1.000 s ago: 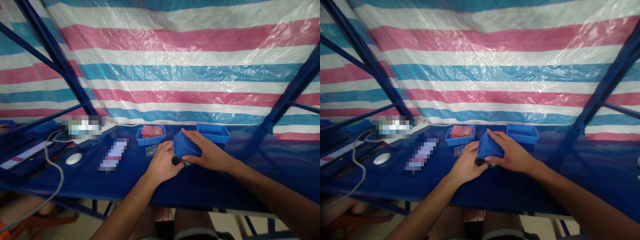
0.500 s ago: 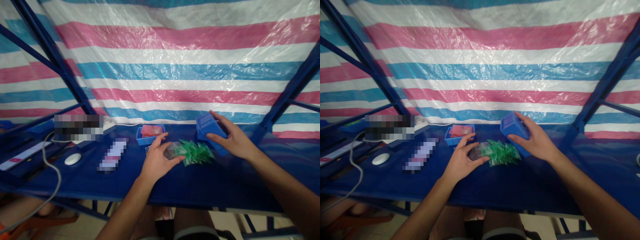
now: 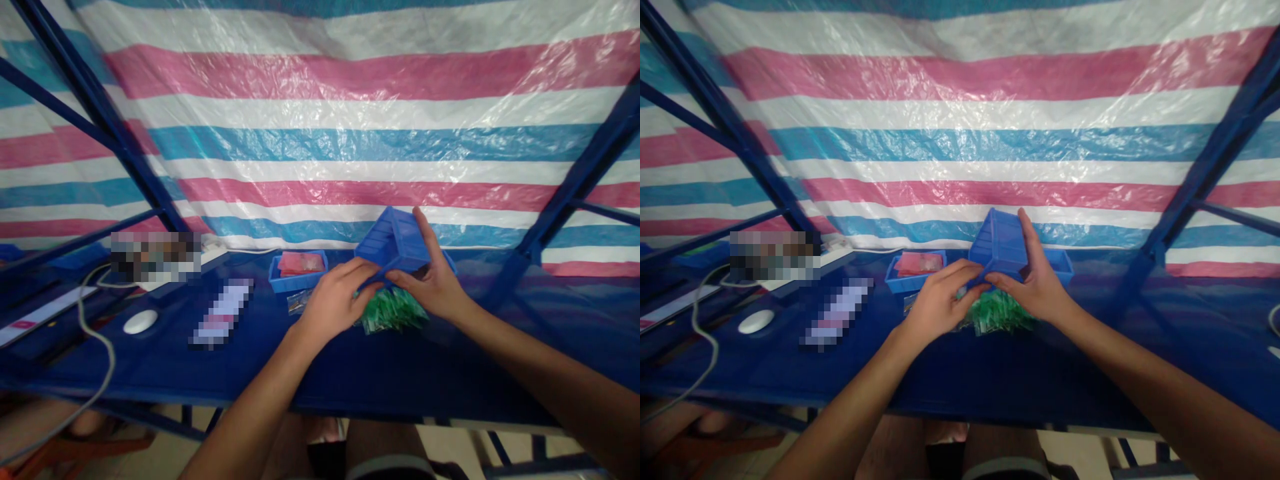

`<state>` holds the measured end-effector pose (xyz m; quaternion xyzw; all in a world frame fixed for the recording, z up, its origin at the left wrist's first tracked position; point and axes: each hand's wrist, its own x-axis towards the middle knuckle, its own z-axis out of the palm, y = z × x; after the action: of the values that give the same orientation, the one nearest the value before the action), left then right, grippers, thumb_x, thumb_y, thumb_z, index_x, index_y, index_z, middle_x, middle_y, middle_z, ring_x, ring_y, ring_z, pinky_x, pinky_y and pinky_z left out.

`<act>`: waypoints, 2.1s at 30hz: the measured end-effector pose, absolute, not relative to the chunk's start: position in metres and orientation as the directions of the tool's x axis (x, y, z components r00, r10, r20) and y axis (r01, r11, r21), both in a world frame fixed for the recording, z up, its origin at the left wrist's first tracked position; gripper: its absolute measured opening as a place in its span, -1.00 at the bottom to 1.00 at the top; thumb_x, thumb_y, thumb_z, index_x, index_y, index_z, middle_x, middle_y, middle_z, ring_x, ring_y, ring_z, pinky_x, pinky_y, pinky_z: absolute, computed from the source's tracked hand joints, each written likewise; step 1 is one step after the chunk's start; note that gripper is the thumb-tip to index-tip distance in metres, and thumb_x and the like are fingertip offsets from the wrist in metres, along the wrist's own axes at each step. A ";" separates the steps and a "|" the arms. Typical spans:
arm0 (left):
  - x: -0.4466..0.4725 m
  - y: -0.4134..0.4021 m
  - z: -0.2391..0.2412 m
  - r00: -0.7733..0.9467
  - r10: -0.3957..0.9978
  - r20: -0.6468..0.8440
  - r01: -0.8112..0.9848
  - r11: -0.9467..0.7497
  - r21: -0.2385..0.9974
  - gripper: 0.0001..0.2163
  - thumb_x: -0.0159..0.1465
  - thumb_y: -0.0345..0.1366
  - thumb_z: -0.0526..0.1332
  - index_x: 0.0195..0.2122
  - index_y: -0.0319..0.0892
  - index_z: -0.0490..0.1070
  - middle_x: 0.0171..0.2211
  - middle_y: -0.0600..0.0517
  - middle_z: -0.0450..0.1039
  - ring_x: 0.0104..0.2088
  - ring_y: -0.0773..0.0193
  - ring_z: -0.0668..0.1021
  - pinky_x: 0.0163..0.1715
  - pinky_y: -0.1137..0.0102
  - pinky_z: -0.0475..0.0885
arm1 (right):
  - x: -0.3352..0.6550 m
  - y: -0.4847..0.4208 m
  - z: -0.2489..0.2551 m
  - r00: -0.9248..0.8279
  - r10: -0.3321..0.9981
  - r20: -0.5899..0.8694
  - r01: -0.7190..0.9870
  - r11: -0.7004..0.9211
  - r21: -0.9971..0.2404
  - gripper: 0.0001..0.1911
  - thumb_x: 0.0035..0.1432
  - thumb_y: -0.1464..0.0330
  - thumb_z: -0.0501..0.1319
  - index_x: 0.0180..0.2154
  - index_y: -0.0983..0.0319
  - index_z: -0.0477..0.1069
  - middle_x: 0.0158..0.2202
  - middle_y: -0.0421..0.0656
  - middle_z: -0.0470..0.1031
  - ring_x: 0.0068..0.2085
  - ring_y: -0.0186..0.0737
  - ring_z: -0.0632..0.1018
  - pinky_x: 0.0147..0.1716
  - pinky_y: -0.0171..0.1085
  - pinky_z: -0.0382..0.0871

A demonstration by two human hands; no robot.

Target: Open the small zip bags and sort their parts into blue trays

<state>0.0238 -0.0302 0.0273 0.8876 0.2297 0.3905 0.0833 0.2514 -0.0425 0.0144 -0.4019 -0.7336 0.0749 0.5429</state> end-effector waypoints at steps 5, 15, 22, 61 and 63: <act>0.020 0.024 0.041 0.621 0.515 0.591 0.514 -0.837 0.189 -0.66 0.47 -0.39 0.15 0.22 -0.13 0.52 0.02 -0.10 0.62 0.03 0.13 0.64 0.12 0.21 0.53 | 0.282 -0.025 0.002 -0.182 0.641 0.746 0.695 0.620 -0.363 0.00 0.39 0.11 0.26 0.56 0.08 -0.32 0.42 0.10 0.25 0.35 0.16 0.42 0.31 0.20 0.37; 0.037 0.042 0.033 0.688 0.700 0.192 0.724 -0.681 -0.107 -0.52 0.37 -0.52 0.11 0.23 -0.02 0.55 0.00 -0.15 0.65 0.01 0.00 0.66 0.10 0.13 0.48 | 0.332 -0.011 -0.022 -0.397 0.790 0.468 0.846 0.513 -0.147 -0.62 0.47 0.35 0.09 0.21 0.13 0.49 0.09 -0.01 0.58 0.07 0.03 0.63 0.14 0.01 0.53; 0.018 0.026 0.034 0.736 0.614 0.286 0.613 -0.783 0.103 -0.65 0.37 -0.35 0.24 0.14 -0.02 0.60 0.04 -0.08 0.64 0.06 0.05 0.64 0.14 0.18 0.50 | 0.324 -0.010 -0.026 -0.401 0.815 0.418 0.870 0.481 -0.104 -0.58 0.48 0.37 0.03 0.24 0.16 0.47 0.09 0.01 0.59 0.10 0.03 0.63 0.19 -0.01 0.49; -0.027 0.100 0.043 -0.113 0.993 -0.044 0.972 0.119 0.200 0.26 0.05 0.07 0.47 0.55 -0.32 -0.31 0.27 -0.48 0.42 0.26 -0.27 0.54 0.13 0.12 0.49 | 0.322 -0.011 -0.028 -0.385 0.820 0.423 0.876 0.469 -0.111 -0.59 0.44 0.28 0.14 0.24 0.14 0.44 0.14 0.02 0.59 0.09 0.06 0.64 0.15 0.02 0.52; -0.023 0.097 0.044 -0.120 0.993 -0.005 0.972 0.118 0.205 0.28 0.01 0.03 0.50 0.55 -0.27 -0.34 0.30 -0.49 0.36 0.24 -0.28 0.54 0.09 0.14 0.51 | 0.322 -0.010 -0.029 -0.386 0.822 0.418 0.878 0.467 -0.107 -0.59 0.44 0.27 0.14 0.25 0.14 0.44 0.14 0.01 0.59 0.10 0.07 0.64 0.15 0.02 0.52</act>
<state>-0.0234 0.0970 0.0442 0.6596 0.7445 0.0754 0.0704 0.3221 -0.0102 -0.0286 -0.5120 -0.8299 -0.0659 0.2114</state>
